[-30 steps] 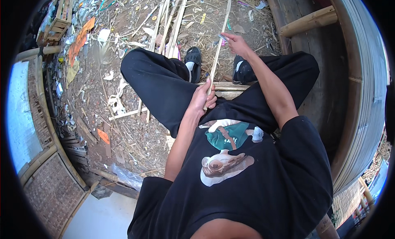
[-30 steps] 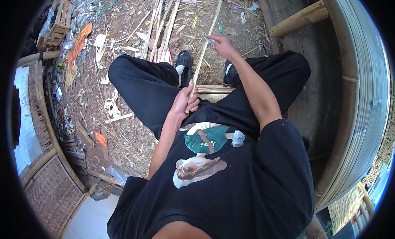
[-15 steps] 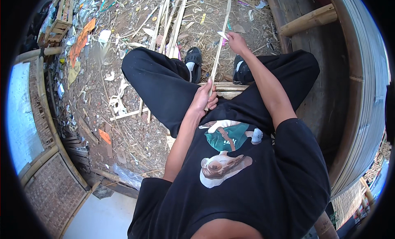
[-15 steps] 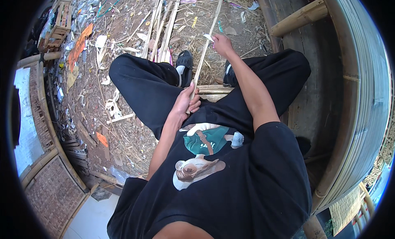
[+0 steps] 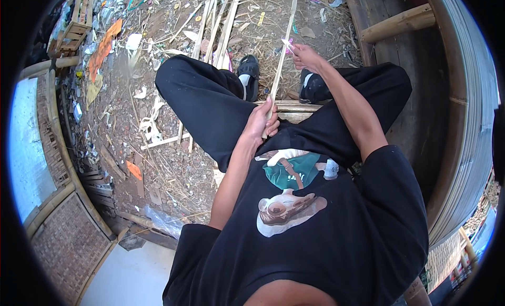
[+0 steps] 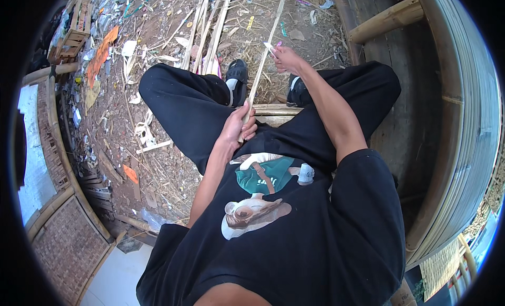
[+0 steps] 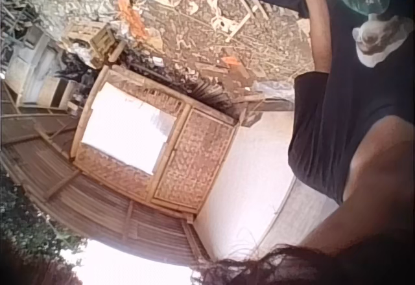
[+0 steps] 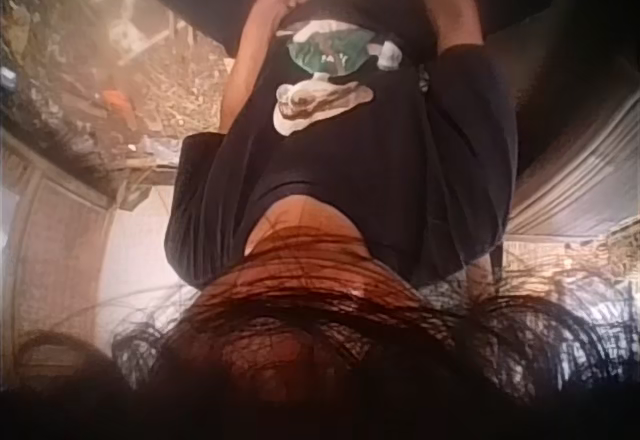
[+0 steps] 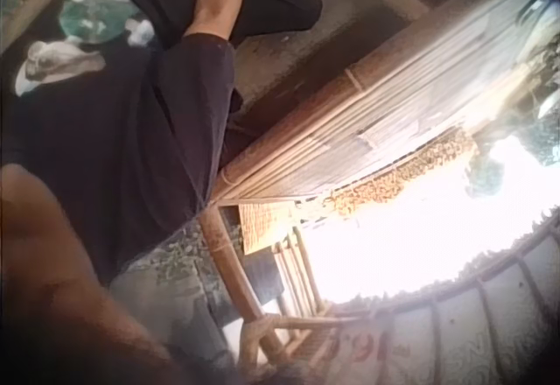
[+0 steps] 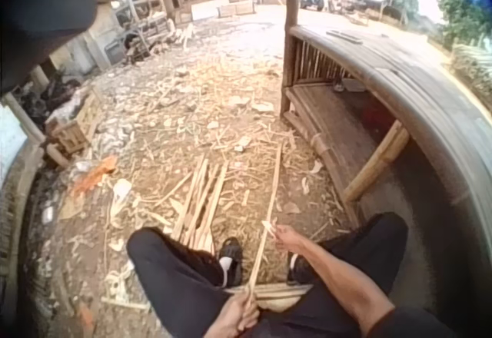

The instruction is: The person shaves a thin strip of wood with a small blade while sitting on a bamboo bench.

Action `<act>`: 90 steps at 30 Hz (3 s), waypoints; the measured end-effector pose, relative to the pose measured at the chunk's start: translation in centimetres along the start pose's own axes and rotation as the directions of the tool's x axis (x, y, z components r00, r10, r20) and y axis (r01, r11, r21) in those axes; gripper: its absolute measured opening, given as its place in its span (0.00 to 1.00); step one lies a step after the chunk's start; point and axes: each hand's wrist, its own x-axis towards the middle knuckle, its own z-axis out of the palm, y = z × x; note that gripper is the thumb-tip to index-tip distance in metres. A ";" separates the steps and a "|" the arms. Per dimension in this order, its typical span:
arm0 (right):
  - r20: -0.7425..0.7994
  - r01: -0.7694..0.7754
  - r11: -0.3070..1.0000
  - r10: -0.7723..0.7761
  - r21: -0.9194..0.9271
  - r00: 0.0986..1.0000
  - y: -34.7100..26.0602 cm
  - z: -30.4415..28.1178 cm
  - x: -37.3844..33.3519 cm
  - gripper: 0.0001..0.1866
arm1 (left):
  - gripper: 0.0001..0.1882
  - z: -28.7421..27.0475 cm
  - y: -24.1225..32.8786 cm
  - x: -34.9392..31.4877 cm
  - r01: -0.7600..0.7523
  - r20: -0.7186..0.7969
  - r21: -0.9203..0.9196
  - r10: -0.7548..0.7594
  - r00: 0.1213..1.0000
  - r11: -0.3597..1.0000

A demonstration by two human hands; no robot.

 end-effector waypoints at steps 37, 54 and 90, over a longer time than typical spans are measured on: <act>-0.242 0.319 0.824 -0.467 -0.468 0.850 0.7 -0.4 3.5 0.11 | 0.19 0.0 0.0 0.4 -0.010 -0.025 0.002 0.010 1.000 1.000; -0.107 0.212 0.903 -0.269 -0.374 0.957 -0.8 0.5 1.7 0.15 | 0.18 0.3 0.0 0.3 -0.025 -0.041 0.003 0.025 0.999 1.000; -0.127 0.111 0.894 -0.182 -0.433 0.975 0.2 -1.7 3.0 0.16 | 0.20 0.2 0.2 0.1 0.036 -0.005 -0.085 -0.037 0.999 0.996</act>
